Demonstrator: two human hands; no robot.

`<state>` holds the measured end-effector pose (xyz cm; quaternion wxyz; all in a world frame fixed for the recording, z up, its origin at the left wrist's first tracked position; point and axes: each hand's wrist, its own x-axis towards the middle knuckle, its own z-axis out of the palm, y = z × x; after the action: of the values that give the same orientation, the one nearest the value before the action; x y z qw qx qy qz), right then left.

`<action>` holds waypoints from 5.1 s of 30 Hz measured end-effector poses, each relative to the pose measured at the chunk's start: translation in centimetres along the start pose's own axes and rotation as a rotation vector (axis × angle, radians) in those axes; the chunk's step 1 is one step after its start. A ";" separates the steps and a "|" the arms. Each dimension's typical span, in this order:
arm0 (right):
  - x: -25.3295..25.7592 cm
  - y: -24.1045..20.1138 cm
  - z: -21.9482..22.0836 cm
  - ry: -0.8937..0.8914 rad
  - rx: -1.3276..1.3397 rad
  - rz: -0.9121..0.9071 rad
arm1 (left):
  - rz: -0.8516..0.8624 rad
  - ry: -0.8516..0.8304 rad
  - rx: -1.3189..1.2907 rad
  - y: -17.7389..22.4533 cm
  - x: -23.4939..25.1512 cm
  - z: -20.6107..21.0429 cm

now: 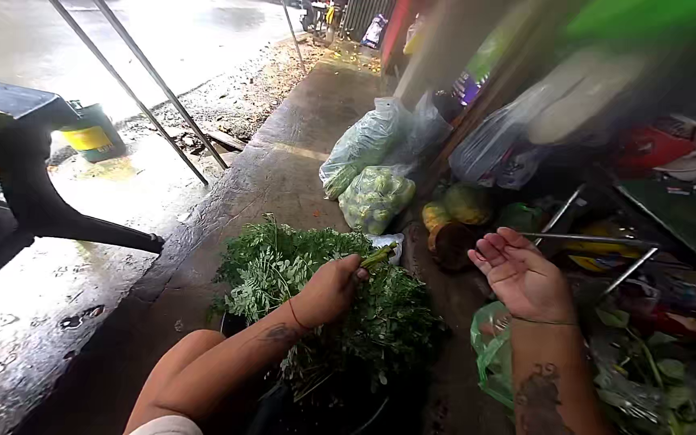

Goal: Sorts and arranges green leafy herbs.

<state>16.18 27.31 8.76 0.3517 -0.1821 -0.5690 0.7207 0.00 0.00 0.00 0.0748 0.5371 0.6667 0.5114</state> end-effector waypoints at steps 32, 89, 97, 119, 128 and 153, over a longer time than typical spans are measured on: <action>-12.6 -2.5 16.1 -0.740 -1.574 -0.622 | 0.090 -0.401 -0.553 2.4 -3.7 -3.8; -14.4 9.3 17.2 0.094 -0.462 -0.436 | 0.061 0.078 0.025 0.6 -5.0 0.5; -10.7 6.9 12.4 0.019 -1.059 -0.159 | 0.177 0.222 -0.119 -0.5 -4.6 -1.1; -14.6 10.5 18.2 0.093 -0.319 -0.446 | 0.005 0.147 -0.091 0.5 -5.1 0.9; -10.7 7.9 12.1 -0.064 -0.966 -0.313 | 0.110 0.225 -0.246 -0.7 -4.7 -0.8; -12.7 11.0 17.2 0.088 -0.256 -0.515 | -0.180 0.059 -0.125 1.8 -4.8 0.8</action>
<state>10.22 5.17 1.51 0.5218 -0.1057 -0.6669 0.5214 3.64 -3.48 -1.13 0.1339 0.4540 0.6810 0.5587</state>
